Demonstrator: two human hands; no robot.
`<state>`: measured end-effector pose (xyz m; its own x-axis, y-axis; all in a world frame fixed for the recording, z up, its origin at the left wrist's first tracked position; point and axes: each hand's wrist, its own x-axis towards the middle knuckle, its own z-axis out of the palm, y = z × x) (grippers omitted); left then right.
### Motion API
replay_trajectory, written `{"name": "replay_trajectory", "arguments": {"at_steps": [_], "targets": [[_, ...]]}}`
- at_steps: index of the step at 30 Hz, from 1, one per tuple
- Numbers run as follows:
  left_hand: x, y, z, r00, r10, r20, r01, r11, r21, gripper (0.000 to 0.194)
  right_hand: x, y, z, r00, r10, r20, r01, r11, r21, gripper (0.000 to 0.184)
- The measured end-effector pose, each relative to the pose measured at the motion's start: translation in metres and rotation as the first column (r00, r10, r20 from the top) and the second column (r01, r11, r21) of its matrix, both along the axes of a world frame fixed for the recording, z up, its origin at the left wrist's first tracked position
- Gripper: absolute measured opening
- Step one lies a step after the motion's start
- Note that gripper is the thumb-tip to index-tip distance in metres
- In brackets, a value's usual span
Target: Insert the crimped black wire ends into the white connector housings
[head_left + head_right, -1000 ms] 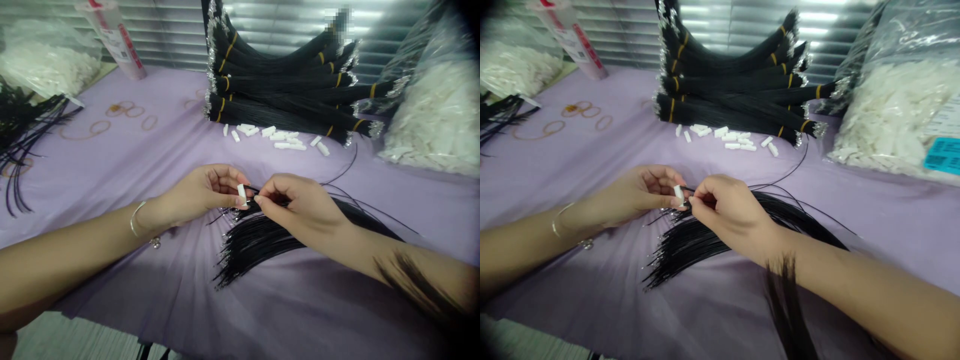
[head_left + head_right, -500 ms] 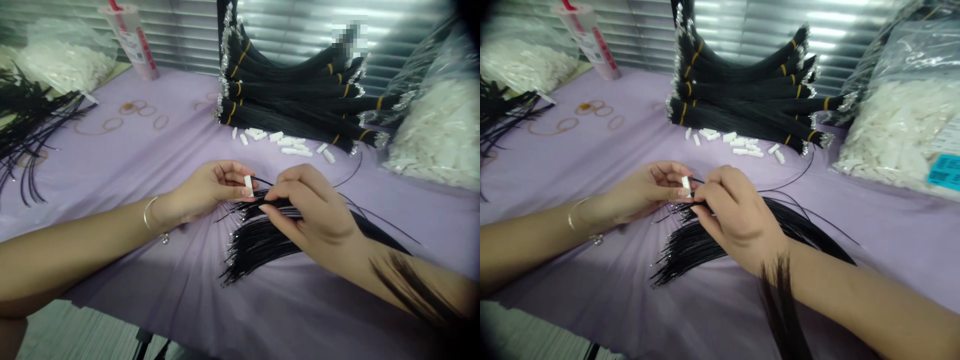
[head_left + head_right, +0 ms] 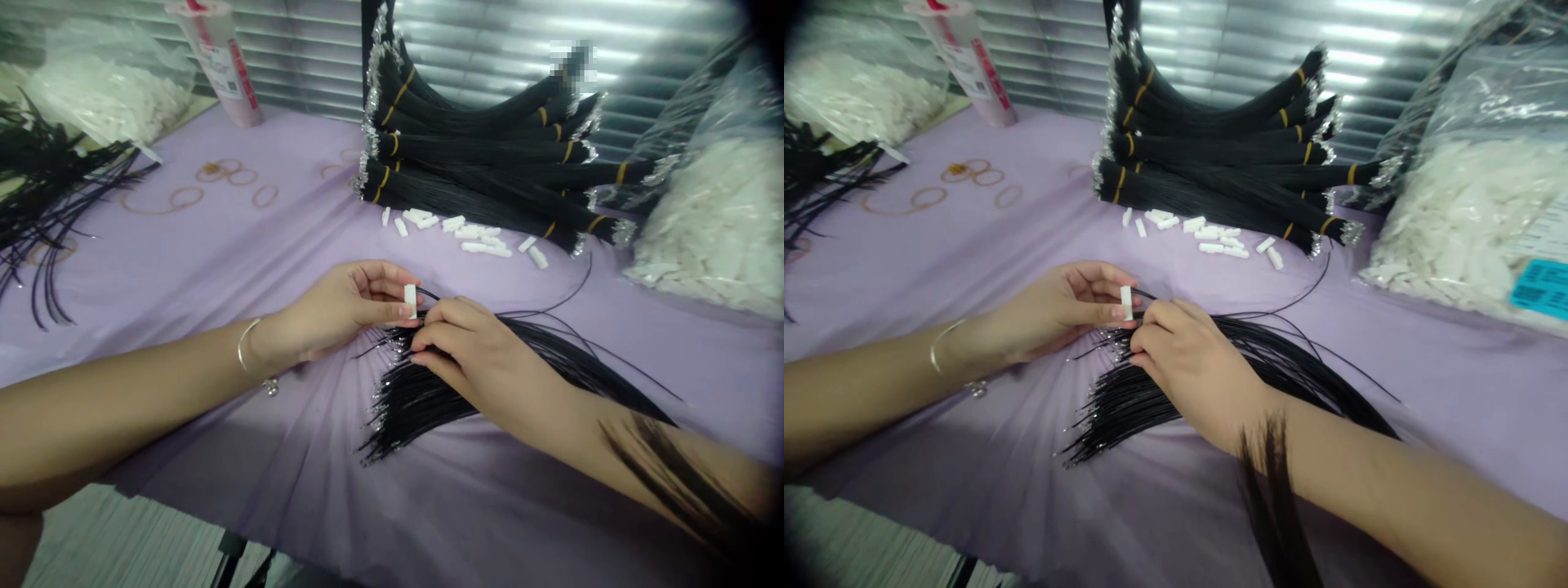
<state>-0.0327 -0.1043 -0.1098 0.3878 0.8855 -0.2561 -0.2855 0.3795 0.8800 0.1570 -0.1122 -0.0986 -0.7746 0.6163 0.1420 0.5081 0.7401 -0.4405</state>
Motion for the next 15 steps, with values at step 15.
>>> {"name": "replay_trajectory", "arguments": {"at_steps": [15], "targets": [[-0.001, -0.003, 0.003, 0.996, -0.061, -0.059, 0.062, 0.998, 0.022, 0.031, 0.005, 0.004, 0.012, 0.935, -0.322, -0.148, 0.266, 0.913, -0.309, 0.012]]}}
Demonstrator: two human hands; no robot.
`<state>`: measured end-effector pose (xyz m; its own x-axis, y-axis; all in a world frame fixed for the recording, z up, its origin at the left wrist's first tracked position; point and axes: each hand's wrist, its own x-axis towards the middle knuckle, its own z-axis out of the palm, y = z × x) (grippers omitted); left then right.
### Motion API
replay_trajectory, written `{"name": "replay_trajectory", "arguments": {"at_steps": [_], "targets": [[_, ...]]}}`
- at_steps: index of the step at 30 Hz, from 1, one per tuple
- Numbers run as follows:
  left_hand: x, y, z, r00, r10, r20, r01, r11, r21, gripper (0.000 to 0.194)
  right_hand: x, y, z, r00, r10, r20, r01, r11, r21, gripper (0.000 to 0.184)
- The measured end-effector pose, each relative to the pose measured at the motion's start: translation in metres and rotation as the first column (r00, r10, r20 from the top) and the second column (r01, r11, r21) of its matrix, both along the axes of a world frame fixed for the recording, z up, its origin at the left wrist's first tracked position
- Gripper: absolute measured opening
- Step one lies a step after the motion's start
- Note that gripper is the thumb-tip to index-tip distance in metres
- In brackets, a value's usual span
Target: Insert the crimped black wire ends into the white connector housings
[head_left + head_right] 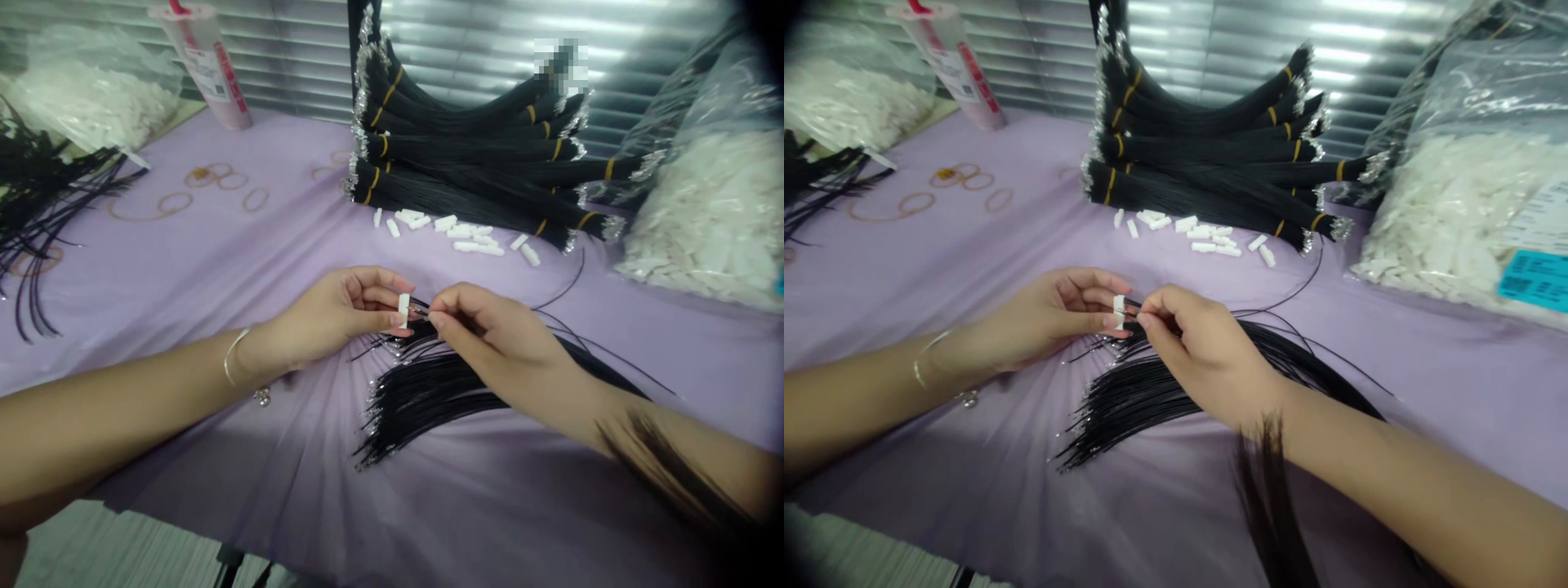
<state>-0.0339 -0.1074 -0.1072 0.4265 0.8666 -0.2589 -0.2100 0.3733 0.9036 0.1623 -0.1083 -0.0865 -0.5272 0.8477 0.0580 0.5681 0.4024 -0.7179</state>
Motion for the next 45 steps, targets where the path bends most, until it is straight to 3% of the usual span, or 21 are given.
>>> {"name": "replay_trajectory", "arguments": {"at_steps": [4, 10, 45], "targets": [[-0.0005, -0.0007, -0.0001, 0.999, -0.036, -0.006, 0.036, 0.999, 0.027, 0.029, 0.0005, 0.0061, 0.0005, 0.997, -0.073, -0.026, 0.071, 0.996, -0.059, 0.017], [-0.0015, -0.0001, -0.0003, 0.997, -0.067, -0.031, 0.068, 0.996, 0.054, 0.021, -0.0005, 0.0089, 0.0005, 0.993, -0.115, 0.021, 0.116, 0.993, -0.037, 0.015], [0.0016, -0.0009, 0.0057, 0.990, -0.022, -0.138, 0.026, 0.999, 0.021, 0.024, -0.0008, 0.0088, -0.0044, 0.993, -0.111, -0.038, 0.111, 0.994, -0.004, 0.014]]}}
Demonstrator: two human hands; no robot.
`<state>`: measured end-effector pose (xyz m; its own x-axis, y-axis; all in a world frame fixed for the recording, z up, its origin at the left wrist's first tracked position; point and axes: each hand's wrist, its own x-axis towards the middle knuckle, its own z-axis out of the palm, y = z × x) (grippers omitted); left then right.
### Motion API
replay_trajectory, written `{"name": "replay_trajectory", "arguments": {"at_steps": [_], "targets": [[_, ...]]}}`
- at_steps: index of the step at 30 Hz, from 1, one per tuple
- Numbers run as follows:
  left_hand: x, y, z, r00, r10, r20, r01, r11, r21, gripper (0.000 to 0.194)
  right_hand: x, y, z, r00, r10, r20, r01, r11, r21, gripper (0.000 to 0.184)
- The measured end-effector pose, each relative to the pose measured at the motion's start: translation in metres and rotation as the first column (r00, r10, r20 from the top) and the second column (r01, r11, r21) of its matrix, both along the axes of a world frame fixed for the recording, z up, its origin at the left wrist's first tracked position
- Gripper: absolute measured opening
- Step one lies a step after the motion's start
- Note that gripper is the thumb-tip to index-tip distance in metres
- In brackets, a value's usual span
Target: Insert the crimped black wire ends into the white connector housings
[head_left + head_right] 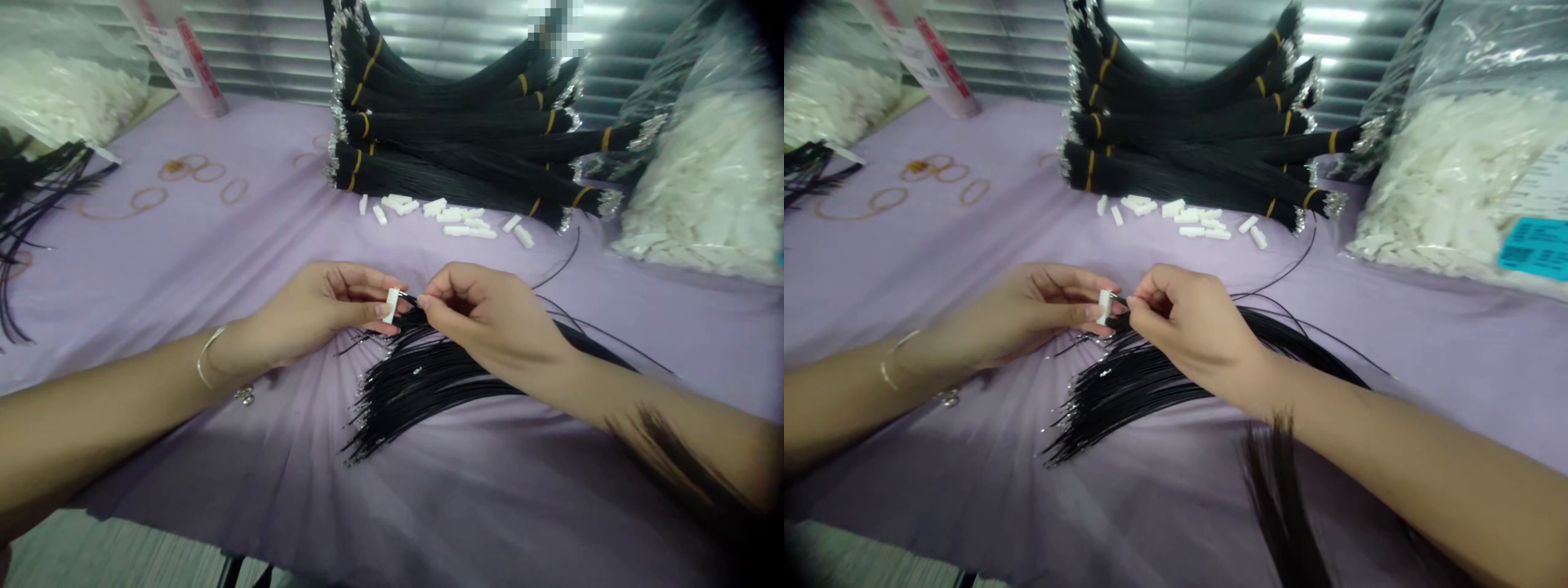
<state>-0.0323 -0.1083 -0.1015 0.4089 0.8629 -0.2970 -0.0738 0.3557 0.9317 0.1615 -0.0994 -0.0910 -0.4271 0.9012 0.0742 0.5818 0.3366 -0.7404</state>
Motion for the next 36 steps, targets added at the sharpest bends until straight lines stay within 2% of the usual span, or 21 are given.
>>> {"name": "replay_trajectory", "arguments": {"at_steps": [13, 20, 28, 33, 36], "targets": [[0.0000, -0.0015, -0.0003, 0.998, 0.007, -0.067, -0.009, 1.000, -0.021, 0.030, 0.0001, -0.0001, 0.0009, 1.000, 0.028, 0.003, -0.028, 1.000, -0.010, 0.013], [-0.0003, -0.0002, -0.0018, 0.999, 0.015, -0.034, -0.015, 1.000, -0.006, 0.021, 0.0022, 0.0025, -0.0002, 0.998, 0.059, -0.009, -0.059, 0.998, -0.014, 0.016], [0.0003, -0.0014, -0.0027, 0.999, 0.019, -0.039, -0.020, 0.999, -0.030, 0.019, -0.0009, 0.0011, -0.0026, 0.992, 0.114, -0.051, -0.115, 0.993, -0.026, 0.015], [0.0017, -0.0012, -0.0022, 1.000, 0.018, -0.023, -0.019, 0.999, -0.044, 0.017, -0.0009, 0.0035, -0.0030, 0.989, 0.145, -0.019, -0.145, 0.989, -0.020, 0.017], [0.0014, -0.0002, -0.0024, 1.000, 0.021, -0.005, -0.021, 0.999, -0.044, 0.017, 0.0035, 0.0058, 0.0035, 0.987, 0.160, 0.025, -0.162, 0.981, 0.104, 0.015]]}}
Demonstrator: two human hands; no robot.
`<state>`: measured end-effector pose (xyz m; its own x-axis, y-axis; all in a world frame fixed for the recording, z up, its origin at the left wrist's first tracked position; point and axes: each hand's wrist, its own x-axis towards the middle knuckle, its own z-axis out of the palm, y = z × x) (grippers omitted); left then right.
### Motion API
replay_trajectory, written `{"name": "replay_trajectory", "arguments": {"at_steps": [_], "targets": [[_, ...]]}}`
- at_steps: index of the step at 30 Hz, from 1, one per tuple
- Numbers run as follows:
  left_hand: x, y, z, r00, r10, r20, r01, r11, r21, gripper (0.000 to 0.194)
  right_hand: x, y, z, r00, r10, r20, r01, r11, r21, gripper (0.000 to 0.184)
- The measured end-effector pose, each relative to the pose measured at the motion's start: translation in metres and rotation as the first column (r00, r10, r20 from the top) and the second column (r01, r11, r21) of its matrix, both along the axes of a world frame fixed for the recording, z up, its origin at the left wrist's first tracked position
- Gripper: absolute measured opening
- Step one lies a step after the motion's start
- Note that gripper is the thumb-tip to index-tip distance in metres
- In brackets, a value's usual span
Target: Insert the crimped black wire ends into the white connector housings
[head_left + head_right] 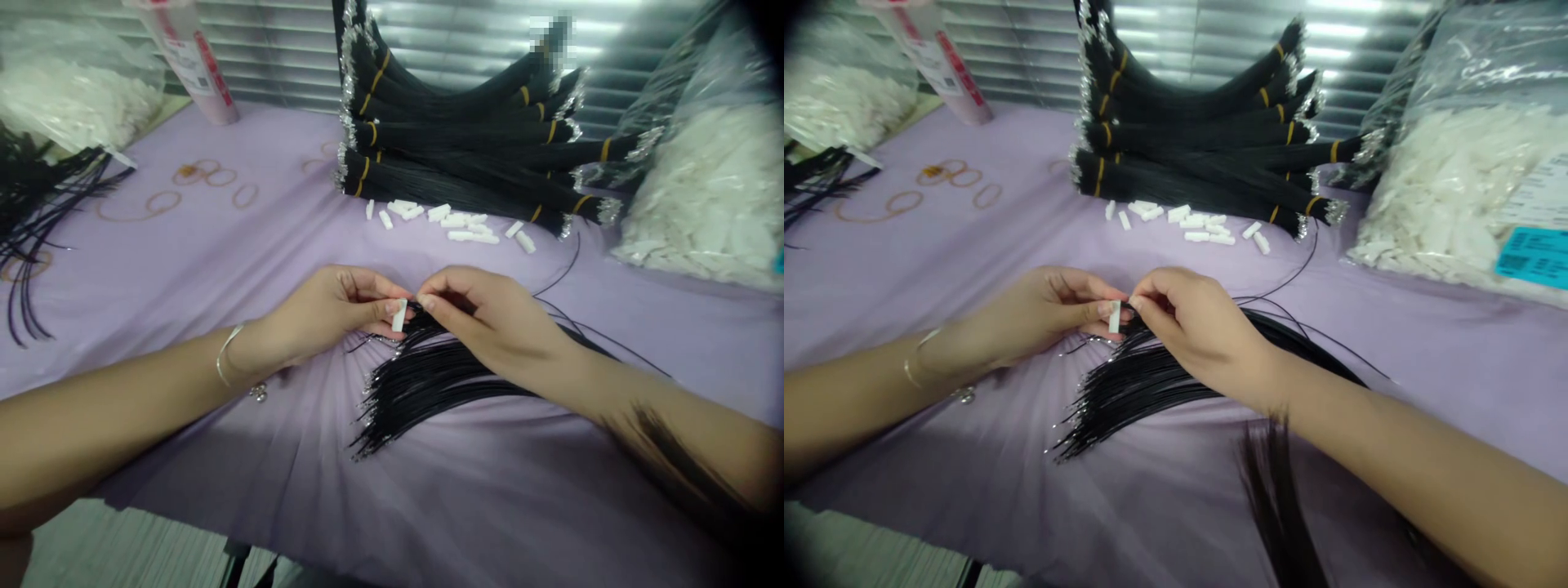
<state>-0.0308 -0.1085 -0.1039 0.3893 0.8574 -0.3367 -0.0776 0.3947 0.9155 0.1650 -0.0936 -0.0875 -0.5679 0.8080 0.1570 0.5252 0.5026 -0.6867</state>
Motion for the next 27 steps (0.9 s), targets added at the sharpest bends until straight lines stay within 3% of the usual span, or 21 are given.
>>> {"name": "replay_trajectory", "arguments": {"at_steps": [3, 6, 8, 12, 16, 21, 27], "targets": [[-0.001, 0.001, 0.000, 1.000, 0.002, 0.031, -0.002, 1.000, -0.004, 0.017, 0.007, 0.000, 0.009, 0.996, 0.088, 0.015, -0.090, 0.977, 0.193, 0.011], [-0.002, 0.002, 0.000, 0.998, 0.007, 0.058, -0.007, 1.000, -0.015, 0.017, 0.010, -0.003, 0.010, 0.961, 0.256, 0.101, -0.273, 0.937, 0.220, 0.010], [-0.002, 0.003, 0.001, 0.997, 0.015, 0.069, -0.014, 1.000, -0.020, 0.017, 0.009, -0.005, 0.005, 0.952, 0.277, 0.128, -0.301, 0.917, 0.262, 0.013], [-0.002, 0.003, 0.001, 0.998, 0.013, 0.066, -0.011, 1.000, -0.022, 0.017, -0.001, -0.005, -0.008, 0.965, 0.212, 0.156, -0.251, 0.920, 0.300, 0.012], [-0.001, 0.003, 0.002, 0.999, 0.001, 0.039, 0.000, 1.000, -0.006, 0.018, -0.003, -0.006, -0.006, 0.980, 0.175, 0.097, -0.196, 0.938, 0.286, 0.014], [-0.001, 0.002, 0.003, 0.999, -0.022, 0.032, 0.021, 0.999, 0.028, 0.015, 0.004, -0.006, -0.001, 0.997, -0.015, 0.074, 0.002, 0.984, 0.179, 0.007], [-0.002, 0.002, 0.001, 1.000, -0.016, 0.000, 0.016, 1.000, 0.022, 0.017, -0.001, -0.003, -0.006, 0.995, -0.079, 0.058, 0.072, 0.991, 0.112, 0.006]]}}
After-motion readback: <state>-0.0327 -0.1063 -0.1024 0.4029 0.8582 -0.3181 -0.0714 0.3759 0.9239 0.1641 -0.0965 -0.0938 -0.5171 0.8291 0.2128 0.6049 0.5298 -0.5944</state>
